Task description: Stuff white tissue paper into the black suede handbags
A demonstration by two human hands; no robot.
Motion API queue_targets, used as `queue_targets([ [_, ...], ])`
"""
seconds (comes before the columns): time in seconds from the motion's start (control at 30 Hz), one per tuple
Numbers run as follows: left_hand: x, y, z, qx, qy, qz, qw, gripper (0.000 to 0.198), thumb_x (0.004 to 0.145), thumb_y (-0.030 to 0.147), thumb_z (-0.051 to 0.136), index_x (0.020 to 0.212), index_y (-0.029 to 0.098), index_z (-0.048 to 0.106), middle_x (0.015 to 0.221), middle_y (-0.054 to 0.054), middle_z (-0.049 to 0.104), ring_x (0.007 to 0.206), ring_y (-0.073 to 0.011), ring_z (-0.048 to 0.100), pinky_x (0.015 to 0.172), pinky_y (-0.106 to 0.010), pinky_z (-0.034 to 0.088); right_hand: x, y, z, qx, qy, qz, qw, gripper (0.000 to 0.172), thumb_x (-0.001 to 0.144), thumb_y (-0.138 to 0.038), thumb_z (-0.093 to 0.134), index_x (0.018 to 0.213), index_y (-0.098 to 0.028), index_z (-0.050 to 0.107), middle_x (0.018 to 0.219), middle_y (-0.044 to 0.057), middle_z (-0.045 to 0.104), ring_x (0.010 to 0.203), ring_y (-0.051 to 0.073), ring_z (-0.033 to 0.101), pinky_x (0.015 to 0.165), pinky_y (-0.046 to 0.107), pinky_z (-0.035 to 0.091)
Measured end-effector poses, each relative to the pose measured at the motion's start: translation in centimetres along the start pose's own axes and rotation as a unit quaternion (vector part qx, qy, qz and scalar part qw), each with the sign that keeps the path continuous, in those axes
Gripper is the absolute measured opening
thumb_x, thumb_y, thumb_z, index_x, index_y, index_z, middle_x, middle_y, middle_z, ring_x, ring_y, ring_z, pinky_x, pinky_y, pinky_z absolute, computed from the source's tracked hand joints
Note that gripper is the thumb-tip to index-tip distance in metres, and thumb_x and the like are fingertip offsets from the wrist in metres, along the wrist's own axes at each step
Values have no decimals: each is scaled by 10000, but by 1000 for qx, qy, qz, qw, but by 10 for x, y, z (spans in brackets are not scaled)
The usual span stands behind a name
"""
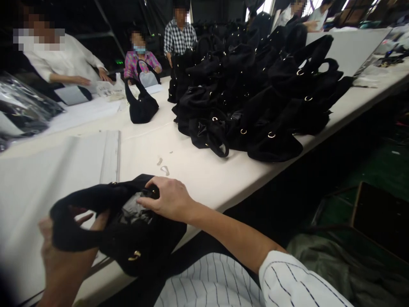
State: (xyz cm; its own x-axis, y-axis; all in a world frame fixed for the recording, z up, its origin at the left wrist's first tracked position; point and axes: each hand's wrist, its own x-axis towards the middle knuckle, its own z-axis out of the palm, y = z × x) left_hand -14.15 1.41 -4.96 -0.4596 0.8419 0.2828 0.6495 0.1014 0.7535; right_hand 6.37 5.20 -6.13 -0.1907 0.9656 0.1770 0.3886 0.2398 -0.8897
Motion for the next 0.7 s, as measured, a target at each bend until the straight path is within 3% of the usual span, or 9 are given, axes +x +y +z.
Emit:
queue_targets([
  [0.07, 1, 1, 8, -87, -4, -45, 995, 697, 640, 418, 805, 1236, 216, 503, 1184, -92, 620, 1078, -289, 623, 1003, -523, 476, 2, 8, 2, -124, 25, -15, 992, 241, 809, -296, 708, 1012, -205, 614, 888, -1, 681, 758, 159, 602, 682, 278, 417],
  [0.17, -9, 2, 16, -176, -14, -97, 979, 642, 697, 453, 780, 1227, 206, 516, 1192, -98, 627, 1149, -253, 598, 1032, -452, 460, 5, 23, 8, -227, 55, -30, 972, 145, 835, -196, 610, 976, -205, 577, 840, -7, 665, 720, 163, 589, 614, 274, 370],
  [0.3, -31, 4, 12, -83, 6, -138, 987, 730, 680, 545, 768, 1285, 240, 495, 1157, -64, 619, 937, -202, 633, 830, -360, 516, 3, 33, 13, -248, 100, -88, 960, 137, 878, -178, 545, 1009, -190, 582, 849, 7, 647, 752, 164, 579, 635, 275, 404],
  [0.4, -39, 4, 4, 49, 18, -135, 989, 657, 681, 538, 747, 1228, 252, 524, 971, -11, 632, 709, -159, 595, 687, -321, 475, 0, 28, 13, -225, 116, -218, 942, 235, 926, -138, 492, 1125, -172, 614, 992, 53, 644, 905, 174, 560, 795, 282, 453],
  [0.47, -39, 3, -1, 131, 6, -111, 985, 447, 726, 463, 696, 1093, 233, 585, 778, 19, 594, 648, -153, 551, 682, -313, 446, 2, 21, 9, -216, 70, -324, 918, 215, 959, -144, 472, 1035, -166, 672, 1029, 69, 644, 966, 185, 528, 869, 299, 452],
  [0.53, -35, 2, -5, 180, -8, -58, 982, 276, 740, 377, 650, 956, 208, 619, 655, 28, 528, 613, -152, 508, 679, -308, 424, 10, 12, 4, -213, -32, -385, 897, 234, 963, -164, 494, 841, -156, 694, 923, 64, 654, 934, 190, 515, 832, 294, 460],
  [0.7, -4, 11, 0, 177, -7, 69, 982, 206, 757, 310, 595, 881, 169, 680, 615, 19, 536, 553, -138, 470, 648, -299, 409, 36, -13, -2, -251, -288, -331, 863, 149, 828, -108, 631, 694, -158, 675, 738, 43, 638, 764, 184, 535, 642, 295, 418],
])
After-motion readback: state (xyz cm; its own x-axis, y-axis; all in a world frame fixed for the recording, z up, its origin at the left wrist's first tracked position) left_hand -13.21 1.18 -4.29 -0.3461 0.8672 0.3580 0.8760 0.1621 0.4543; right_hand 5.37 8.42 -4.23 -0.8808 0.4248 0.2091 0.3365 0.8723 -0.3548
